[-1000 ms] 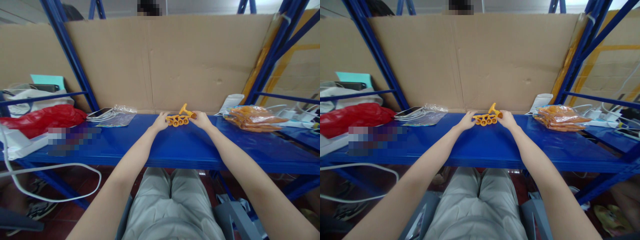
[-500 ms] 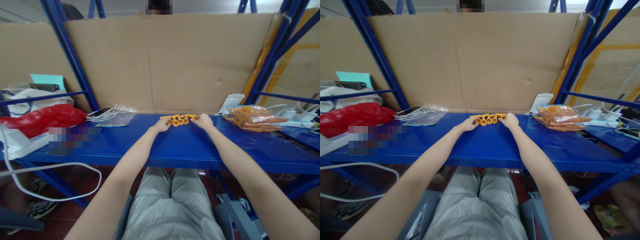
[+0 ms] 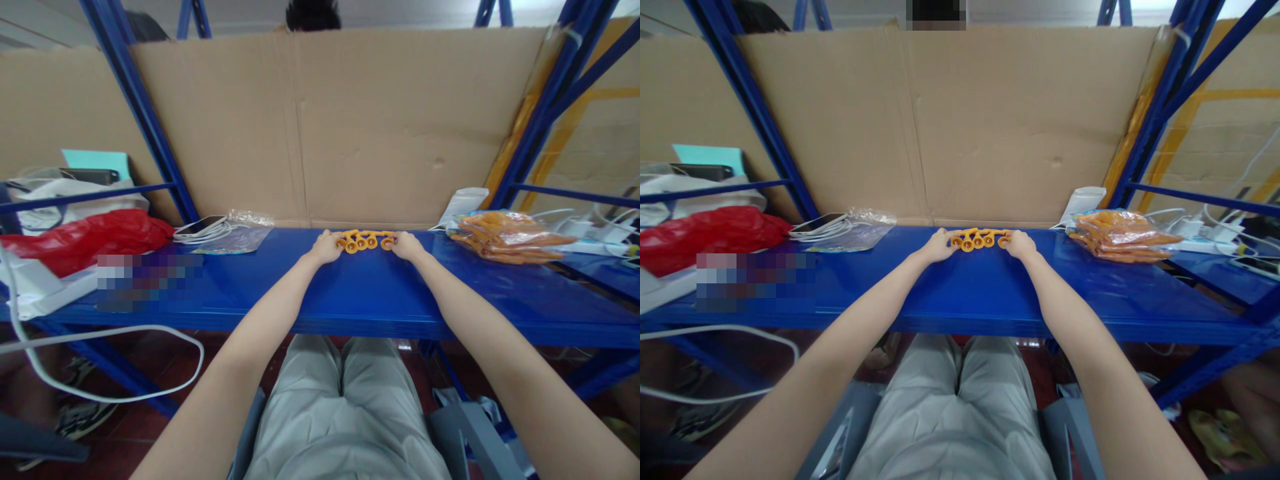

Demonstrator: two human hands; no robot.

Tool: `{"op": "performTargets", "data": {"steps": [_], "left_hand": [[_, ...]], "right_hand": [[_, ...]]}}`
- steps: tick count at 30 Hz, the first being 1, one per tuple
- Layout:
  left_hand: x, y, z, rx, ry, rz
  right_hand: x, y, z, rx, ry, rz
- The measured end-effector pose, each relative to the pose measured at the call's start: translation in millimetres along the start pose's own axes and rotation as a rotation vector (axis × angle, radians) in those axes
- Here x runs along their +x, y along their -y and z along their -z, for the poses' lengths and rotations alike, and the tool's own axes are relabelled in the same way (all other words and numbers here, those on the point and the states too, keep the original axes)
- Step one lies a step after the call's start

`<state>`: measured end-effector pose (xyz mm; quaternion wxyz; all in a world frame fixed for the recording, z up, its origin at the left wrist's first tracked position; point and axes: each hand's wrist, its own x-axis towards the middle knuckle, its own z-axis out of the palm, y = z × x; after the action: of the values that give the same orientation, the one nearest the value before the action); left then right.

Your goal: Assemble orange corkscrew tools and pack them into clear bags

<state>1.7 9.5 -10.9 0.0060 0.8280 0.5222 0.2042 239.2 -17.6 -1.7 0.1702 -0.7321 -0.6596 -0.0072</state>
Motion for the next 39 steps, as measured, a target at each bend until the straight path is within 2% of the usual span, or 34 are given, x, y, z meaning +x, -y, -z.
{"op": "performTargets", "data": {"steps": [7, 11, 21, 26, 31, 39], "left_hand": [[3, 5, -4.5, 0.005, 0.039, -0.086], [4, 5, -3.5, 0.013, 0.061, -0.099], [0, 0, -6.4, 0.002, 0.174, -0.028], [-4, -6, -5.1, 0.030, 0.161, 0.015], [-9, -16, 1.4, 0.090, 0.110, 0.063], [-10, -27, -0.1, 0.116, 0.055, 0.050]], "right_hand": [[10, -6, -14, 0.071, 0.053, 0.200], [12, -9, -18, 0.057, 0.087, 0.188], [10, -10, -19, 0.084, 0.191, 0.160], [15, -15, -25, 0.103, 0.206, 0.156], [23, -16, -32, 0.068, 0.141, 0.211], [7, 2, -19, 0.005, 0.187, 0.194]]}}
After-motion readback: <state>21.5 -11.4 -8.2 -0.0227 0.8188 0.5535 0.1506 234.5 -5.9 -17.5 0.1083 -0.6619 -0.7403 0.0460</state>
